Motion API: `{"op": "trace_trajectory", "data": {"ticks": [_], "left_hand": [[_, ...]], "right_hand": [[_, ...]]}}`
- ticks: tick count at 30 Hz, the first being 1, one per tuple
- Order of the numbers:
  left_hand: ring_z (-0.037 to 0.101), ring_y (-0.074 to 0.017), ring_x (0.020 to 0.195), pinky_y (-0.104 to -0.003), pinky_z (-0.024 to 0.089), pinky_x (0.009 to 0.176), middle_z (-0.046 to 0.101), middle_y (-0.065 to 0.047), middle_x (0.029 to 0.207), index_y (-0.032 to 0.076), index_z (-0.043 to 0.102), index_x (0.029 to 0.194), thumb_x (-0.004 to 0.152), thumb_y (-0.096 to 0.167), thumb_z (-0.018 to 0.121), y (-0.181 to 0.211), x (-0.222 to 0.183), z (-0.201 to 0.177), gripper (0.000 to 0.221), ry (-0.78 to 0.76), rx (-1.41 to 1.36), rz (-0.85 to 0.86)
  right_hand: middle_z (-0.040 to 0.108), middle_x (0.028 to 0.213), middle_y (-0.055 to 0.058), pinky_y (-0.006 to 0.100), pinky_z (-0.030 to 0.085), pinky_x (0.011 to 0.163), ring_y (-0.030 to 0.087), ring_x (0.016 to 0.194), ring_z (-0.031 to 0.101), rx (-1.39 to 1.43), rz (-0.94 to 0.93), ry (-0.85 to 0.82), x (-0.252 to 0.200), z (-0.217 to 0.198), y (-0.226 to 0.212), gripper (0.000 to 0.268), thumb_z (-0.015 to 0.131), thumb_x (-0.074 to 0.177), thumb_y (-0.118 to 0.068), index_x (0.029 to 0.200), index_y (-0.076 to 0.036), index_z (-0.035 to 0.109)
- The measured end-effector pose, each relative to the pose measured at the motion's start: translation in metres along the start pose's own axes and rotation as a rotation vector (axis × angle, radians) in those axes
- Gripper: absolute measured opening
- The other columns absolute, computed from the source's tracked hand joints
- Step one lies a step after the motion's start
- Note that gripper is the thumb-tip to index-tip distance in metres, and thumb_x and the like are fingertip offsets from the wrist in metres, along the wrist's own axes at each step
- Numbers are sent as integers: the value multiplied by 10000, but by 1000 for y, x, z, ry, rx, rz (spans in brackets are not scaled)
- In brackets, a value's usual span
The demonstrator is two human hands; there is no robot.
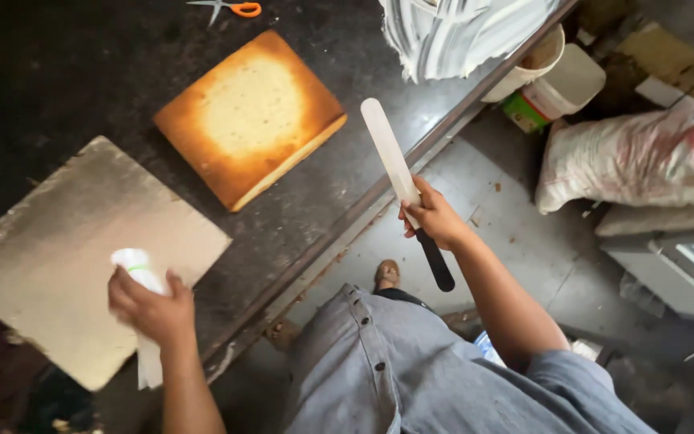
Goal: The person spreads cream across a rectangular cake using a spatula and creates textured diagonal lines across the frosted surface.
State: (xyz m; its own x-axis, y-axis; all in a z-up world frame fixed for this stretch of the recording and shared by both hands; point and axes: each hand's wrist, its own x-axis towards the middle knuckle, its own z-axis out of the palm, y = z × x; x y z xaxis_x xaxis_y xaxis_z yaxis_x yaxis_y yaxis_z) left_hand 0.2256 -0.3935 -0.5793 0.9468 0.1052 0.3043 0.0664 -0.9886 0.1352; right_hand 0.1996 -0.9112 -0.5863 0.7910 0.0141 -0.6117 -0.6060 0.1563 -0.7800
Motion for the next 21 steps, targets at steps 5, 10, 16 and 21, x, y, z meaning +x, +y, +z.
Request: {"op": "trace_trajectory", "data": {"ticks": [5,10,16,21], "left_hand": [[382,-359,1447,-450,316,1193,374,-250,1538,-41,255,1564,942,164,825,80,51,120,868,-100,-933,-210],[523,-272,1310,-381,439,1119,506,-179,1453,-33,365,1541,982,86,780,103,99,175,707,-159,-1029,-521],[567,-206,1167,-368,485,1065,573,-103,1284,5,507,1403,1001,76,749,116,96,187,475,-157,-1173,-649],[618,-184,1198,-356,499,1056,652,-52,1285,47,520,1344,975,109,705,143,81,165,418,-31,-1219,-848]], "right_hand": [[611,735,52,325,509,477,141,544,560,-195,-34,159,70,-50,1,689,575,1003,-128,1626,-232,302],[638,706,61,336,543,491,154,522,597,-324,-112,292,154,-71,15,697,627,993,-136,1613,-272,342],[730,816,169,390,572,541,229,523,656,-462,-139,595,184,-162,71,736,655,918,-80,1584,-274,412],[733,1106,217,443,612,570,313,644,718,-617,-252,850,233,-321,82,701,640,816,-34,1494,-141,500]]}}
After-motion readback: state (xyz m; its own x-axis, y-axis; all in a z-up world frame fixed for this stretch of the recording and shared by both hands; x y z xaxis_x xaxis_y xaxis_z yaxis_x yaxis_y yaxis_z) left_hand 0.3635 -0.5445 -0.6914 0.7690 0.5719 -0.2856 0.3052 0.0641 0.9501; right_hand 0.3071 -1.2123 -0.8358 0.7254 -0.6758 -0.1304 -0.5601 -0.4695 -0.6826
